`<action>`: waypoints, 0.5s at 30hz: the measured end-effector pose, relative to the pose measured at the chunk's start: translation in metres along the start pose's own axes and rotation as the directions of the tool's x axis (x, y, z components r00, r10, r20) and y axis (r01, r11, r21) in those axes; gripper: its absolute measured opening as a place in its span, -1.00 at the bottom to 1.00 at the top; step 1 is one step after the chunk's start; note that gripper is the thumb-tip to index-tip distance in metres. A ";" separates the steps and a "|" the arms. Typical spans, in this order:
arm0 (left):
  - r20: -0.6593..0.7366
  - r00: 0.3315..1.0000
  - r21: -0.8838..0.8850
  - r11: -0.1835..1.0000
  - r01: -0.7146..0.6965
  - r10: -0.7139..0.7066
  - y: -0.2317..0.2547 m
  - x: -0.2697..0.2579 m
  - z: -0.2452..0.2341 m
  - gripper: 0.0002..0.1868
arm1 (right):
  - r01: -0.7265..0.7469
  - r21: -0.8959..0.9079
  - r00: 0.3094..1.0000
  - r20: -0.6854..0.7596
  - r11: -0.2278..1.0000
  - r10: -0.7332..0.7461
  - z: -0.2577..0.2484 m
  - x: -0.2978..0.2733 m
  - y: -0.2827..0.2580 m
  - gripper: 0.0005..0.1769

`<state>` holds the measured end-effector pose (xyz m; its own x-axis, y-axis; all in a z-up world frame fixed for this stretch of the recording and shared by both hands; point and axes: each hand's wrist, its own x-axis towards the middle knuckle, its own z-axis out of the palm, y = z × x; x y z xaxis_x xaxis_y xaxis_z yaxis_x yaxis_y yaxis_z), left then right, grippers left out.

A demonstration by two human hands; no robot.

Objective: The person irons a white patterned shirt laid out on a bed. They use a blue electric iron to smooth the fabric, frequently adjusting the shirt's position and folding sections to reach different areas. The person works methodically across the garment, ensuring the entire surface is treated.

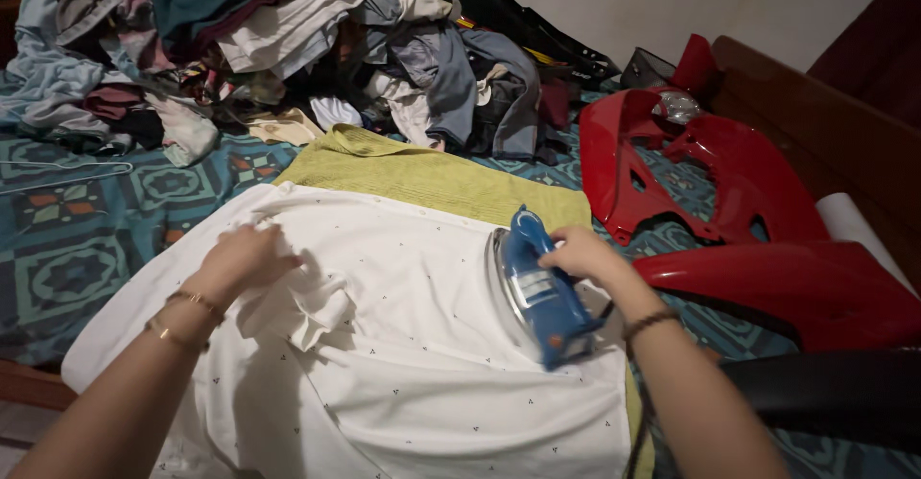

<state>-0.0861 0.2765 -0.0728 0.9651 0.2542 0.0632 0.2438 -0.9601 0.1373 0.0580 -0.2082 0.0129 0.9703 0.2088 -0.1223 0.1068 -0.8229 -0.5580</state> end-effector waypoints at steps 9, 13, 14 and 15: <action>0.053 0.974 -0.269 0.936 0.227 -0.221 -0.018 -0.022 -0.002 0.18 | 0.295 0.046 0.939 0.171 0.954 -0.298 -0.006 -0.028 0.002 -0.51; -0.014 0.978 -0.394 0.900 0.185 -0.208 -0.033 -0.024 0.008 0.03 | 0.254 -0.022 0.965 0.076 0.967 -0.251 0.027 -0.015 -0.019 -0.56; -0.067 0.982 -0.415 0.900 0.134 -0.177 -0.036 -0.022 0.008 0.00 | 0.329 -0.039 0.943 0.063 0.943 -0.327 0.036 -0.009 -0.030 -0.54; -0.122 0.982 -0.432 0.898 0.081 -0.148 -0.039 -0.020 0.009 -0.03 | 0.403 -0.057 0.915 0.051 0.914 -0.400 0.044 -0.004 -0.042 -0.51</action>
<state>-0.1144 0.3076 -0.0879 0.8996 0.4055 0.1622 0.2562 -0.7908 0.5559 0.0399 -0.1514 0.0002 0.8342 0.5471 0.0697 0.5005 -0.6978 -0.5125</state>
